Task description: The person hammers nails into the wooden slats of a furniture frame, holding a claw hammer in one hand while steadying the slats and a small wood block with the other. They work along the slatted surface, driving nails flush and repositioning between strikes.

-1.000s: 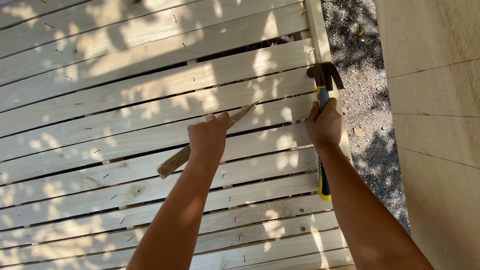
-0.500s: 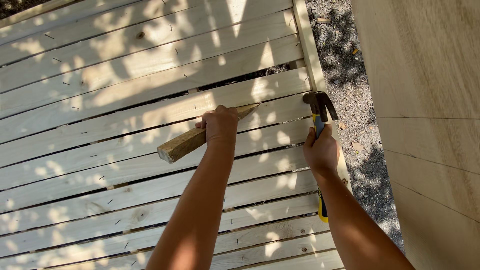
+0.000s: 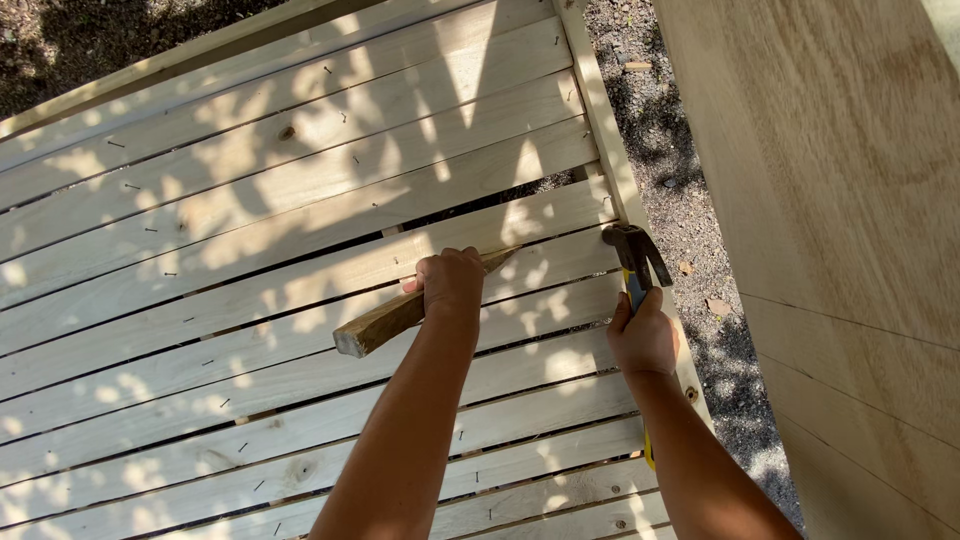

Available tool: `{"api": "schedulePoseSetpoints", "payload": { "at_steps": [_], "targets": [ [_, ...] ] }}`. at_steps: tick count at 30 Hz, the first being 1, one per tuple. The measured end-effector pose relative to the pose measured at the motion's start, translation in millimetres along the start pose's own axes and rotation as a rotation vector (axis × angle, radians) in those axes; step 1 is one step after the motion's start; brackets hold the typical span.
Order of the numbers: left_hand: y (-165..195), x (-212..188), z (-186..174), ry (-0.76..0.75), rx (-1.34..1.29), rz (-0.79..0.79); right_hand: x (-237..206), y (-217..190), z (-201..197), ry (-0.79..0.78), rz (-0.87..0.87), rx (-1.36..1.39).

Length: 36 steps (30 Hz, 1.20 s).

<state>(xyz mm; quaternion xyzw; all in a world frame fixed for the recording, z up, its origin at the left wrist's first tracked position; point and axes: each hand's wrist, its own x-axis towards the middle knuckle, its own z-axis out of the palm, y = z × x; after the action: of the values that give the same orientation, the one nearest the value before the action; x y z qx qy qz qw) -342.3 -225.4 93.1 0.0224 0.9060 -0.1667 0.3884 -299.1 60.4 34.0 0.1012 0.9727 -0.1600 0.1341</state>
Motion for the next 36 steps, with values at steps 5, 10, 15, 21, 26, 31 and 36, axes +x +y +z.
{"api": "schedulePoseSetpoints", "payload": {
  "at_steps": [5,10,15,21,26,31,36],
  "targets": [
    [8,14,5,0.063,-0.021,-0.029,-1,-3,-2,0.025,-0.006,-0.015],
    [34,34,-8,-0.038,0.292,0.079,-1,-2,-3,0.038,-0.027,-0.004],
    [42,33,-10,-0.069,0.205,0.085,-1,-3,-3,0.044,-0.025,-0.020],
    [35,31,-7,-0.035,0.283,0.158,-1,-5,-2,0.054,-0.031,-0.015],
    [33,35,-13,-0.068,0.255,0.151,-2,0,3,0.046,-0.016,-0.011],
    [29,30,-19,-0.111,0.273,0.157,-3,4,7,0.064,-0.039,-0.030],
    [23,29,-26,-0.134,0.307,0.155,-3,5,7,0.124,-0.064,-0.016]
  ]
}}
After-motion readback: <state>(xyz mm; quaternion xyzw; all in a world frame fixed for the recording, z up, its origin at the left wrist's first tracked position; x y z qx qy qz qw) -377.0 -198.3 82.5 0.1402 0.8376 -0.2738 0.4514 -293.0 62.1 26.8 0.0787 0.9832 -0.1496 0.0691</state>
